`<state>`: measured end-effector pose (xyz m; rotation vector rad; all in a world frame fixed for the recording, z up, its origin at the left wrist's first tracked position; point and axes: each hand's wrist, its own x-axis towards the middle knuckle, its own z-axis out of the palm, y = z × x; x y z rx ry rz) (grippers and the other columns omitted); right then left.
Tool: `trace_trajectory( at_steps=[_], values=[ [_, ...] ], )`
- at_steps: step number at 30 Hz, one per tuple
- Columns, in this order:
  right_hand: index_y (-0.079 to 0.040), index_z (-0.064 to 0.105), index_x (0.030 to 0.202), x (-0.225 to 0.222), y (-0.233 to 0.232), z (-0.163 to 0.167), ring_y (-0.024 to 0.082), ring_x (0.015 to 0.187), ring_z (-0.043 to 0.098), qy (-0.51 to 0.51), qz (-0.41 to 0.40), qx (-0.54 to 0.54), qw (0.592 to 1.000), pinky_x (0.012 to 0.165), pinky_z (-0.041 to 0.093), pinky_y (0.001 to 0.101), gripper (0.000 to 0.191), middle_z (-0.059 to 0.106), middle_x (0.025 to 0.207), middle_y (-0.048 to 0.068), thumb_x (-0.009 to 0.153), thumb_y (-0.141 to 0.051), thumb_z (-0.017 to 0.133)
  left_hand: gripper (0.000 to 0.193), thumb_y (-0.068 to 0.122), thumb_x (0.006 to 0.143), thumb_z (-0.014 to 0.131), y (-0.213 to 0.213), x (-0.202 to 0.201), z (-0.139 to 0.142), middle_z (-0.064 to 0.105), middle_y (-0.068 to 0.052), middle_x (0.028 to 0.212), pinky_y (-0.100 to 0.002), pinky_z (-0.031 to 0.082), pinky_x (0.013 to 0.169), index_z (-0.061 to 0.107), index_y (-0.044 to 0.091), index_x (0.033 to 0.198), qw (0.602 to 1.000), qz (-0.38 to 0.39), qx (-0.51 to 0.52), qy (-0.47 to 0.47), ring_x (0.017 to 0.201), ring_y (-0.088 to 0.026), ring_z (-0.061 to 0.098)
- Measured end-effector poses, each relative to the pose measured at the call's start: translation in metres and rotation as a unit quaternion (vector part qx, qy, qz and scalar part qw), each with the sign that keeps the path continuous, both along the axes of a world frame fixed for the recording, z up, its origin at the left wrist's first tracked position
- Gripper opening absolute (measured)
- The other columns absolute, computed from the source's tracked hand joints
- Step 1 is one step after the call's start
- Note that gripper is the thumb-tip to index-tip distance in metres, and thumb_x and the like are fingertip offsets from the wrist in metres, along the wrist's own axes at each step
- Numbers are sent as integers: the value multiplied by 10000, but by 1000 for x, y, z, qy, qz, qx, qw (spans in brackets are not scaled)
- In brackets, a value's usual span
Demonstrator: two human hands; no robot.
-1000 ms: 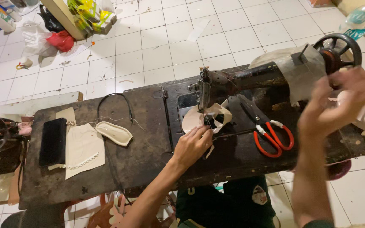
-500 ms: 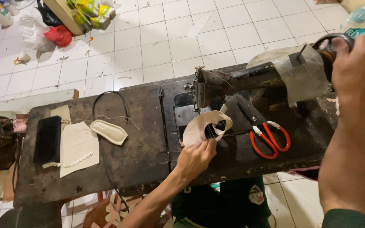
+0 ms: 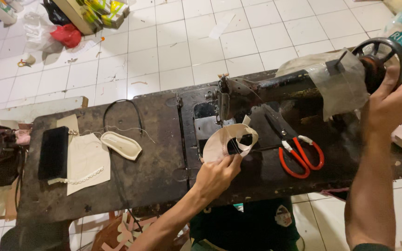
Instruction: The person sews a beige shoe upper using a manual sewing machine, guiding the material under the needle and trimming excess thread with scissors. The person then inspects the stitched shoe and prepares another shoe upper for sewing.
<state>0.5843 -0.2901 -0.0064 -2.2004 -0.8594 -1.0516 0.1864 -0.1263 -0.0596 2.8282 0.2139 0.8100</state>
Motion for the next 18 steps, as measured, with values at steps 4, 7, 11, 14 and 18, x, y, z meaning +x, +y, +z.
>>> trace_trajectory(
  at_steps=[4,7,11,14,18],
  values=[
    [36,513,1058,15,-1,11,377,798,605,-24,3,-55,998,716,470,423,366,580,897,197,1177,-307,463,311,186,952,709,-9,1,-2,707,-60,983,-334,567,603,649,58,1229,999,-3,-7,34,744,-201,719],
    [65,551,1101,9,-1,10,434,762,596,59,-9,-17,998,686,446,496,417,556,825,228,1201,-338,513,307,184,948,701,-13,-1,-2,701,-63,1017,-334,572,635,639,58,1221,1000,-16,-11,6,777,-205,721],
    [92,570,1211,-5,2,0,439,827,601,48,11,43,998,761,467,491,390,605,897,257,1178,-287,486,300,170,944,689,-15,-4,2,686,-53,1018,-338,579,681,632,48,1211,999,-27,-12,-17,804,-197,717],
    [116,530,1352,-21,0,10,416,1000,663,-39,30,40,998,887,531,457,388,656,1068,284,1193,-238,515,218,174,952,678,-16,-2,10,688,-62,954,-346,573,649,639,52,1129,999,-22,-33,-8,780,-216,715],
    [108,517,1400,-85,-9,27,383,1180,664,-103,88,79,988,1035,543,452,341,659,1314,288,1176,-135,600,195,248,989,703,-17,6,25,676,-83,750,-394,552,569,665,61,1034,997,19,-78,2,670,-241,707]
  ],
)
